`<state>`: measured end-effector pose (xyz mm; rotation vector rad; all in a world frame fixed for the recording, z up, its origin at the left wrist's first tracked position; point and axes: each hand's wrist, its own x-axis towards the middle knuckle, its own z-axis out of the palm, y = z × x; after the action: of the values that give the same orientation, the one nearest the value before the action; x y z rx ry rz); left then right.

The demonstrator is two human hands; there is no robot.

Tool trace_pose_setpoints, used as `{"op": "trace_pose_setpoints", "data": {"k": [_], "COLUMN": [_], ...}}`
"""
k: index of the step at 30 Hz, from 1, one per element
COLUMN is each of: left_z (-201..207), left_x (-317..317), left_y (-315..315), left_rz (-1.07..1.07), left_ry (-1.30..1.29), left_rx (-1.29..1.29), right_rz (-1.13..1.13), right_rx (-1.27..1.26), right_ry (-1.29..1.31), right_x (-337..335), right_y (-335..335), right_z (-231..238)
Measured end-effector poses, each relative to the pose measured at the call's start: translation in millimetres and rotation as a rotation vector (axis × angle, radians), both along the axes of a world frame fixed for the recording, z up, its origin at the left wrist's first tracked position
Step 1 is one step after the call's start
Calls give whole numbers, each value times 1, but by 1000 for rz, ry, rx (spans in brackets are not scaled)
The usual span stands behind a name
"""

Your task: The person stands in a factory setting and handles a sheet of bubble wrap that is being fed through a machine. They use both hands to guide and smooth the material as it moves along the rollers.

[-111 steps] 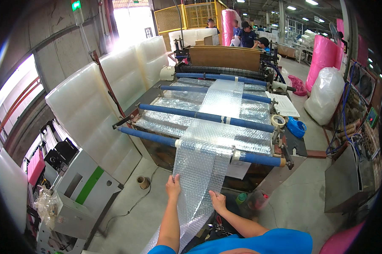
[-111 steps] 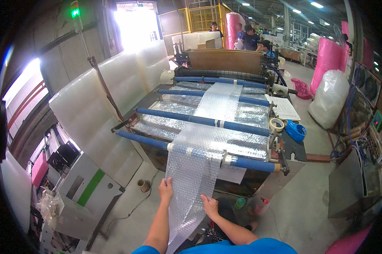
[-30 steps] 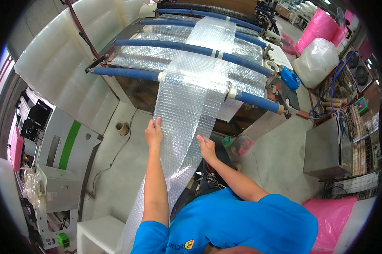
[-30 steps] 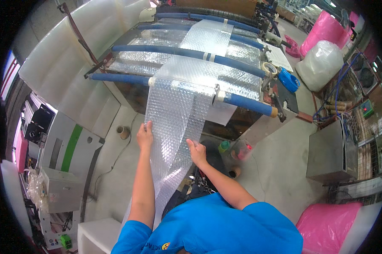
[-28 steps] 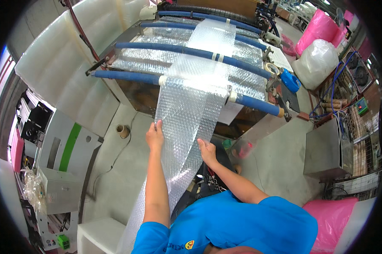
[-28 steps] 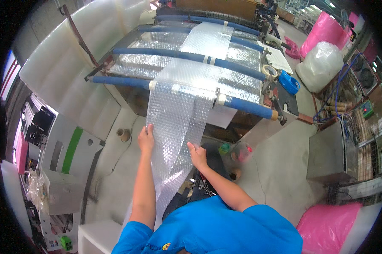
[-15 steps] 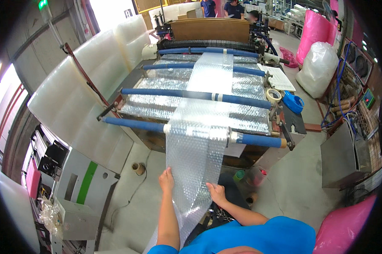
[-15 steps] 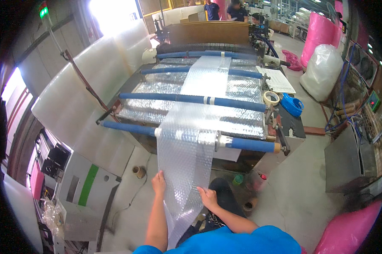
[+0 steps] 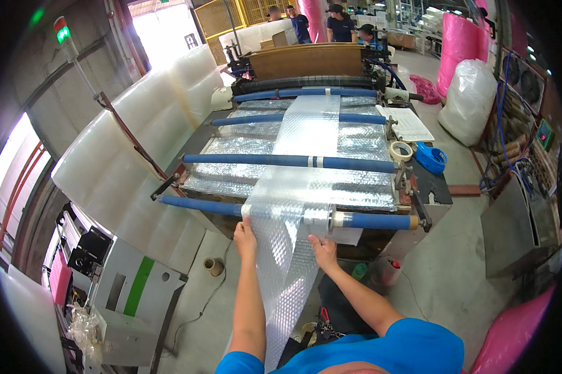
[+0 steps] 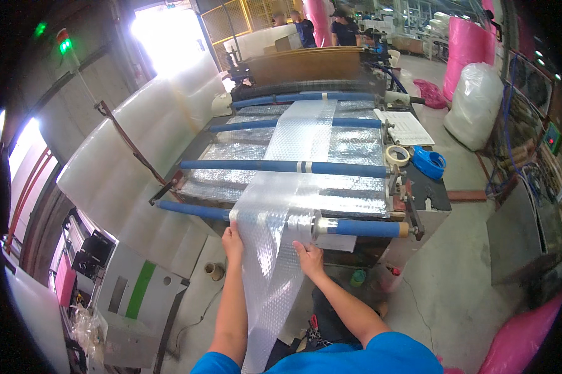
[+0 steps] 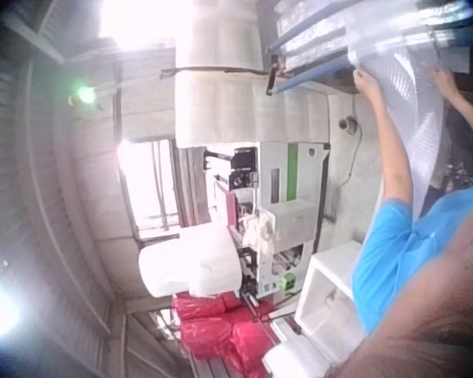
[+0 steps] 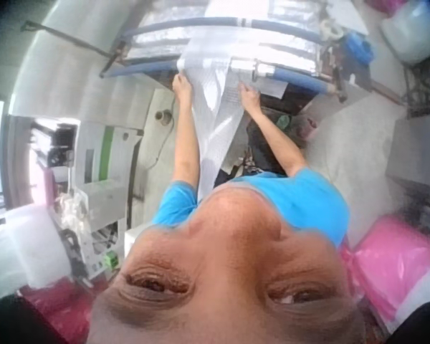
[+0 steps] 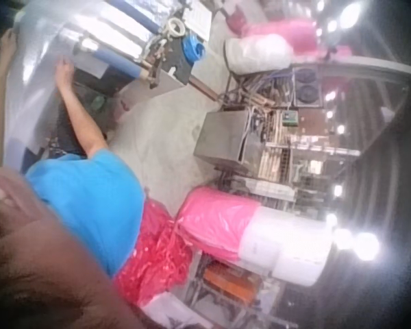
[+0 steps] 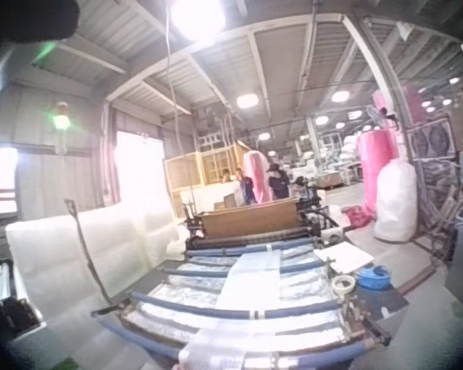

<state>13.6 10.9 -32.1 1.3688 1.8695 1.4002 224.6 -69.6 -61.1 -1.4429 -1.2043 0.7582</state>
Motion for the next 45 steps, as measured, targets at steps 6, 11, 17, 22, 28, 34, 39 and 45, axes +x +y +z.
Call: {"op": "trace_pose_setpoints", "data": {"k": [6, 11, 17, 22, 28, 34, 39, 45], "left_z": [-12, -71, 14, 7, -60, -62, -66, -81], "left_x": [-5, -32, -61, -66, -34, -35, -41, -37], "left_y": [-55, -128, -160, -160, -140, -140, -140, -134], "left_rz": [-55, 16, -9, -13, 158, 140, 120, 111], "left_ry": [26, 81, -42, -8, 233, 105, 154, 186], "left_rx": [-27, -284, 16, -28, -110, -37, -43, -60], "right_rz": [-75, 10, 233, 213, 156, 162, 171, 115], "right_rx": [-7, -173, -307, -301, -136, -131, -162, -115], "right_ry": [223, 35, 289, 287, 28, 78, 176, -19], "right_x": [-27, -43, -58, -52, -34, -40, -44, -34], "right_y": [-29, -96, -142, -152, -112, -127, -133, -113], "right_z": [-24, -59, -22, 15, -64, -50, -38, -75]}}
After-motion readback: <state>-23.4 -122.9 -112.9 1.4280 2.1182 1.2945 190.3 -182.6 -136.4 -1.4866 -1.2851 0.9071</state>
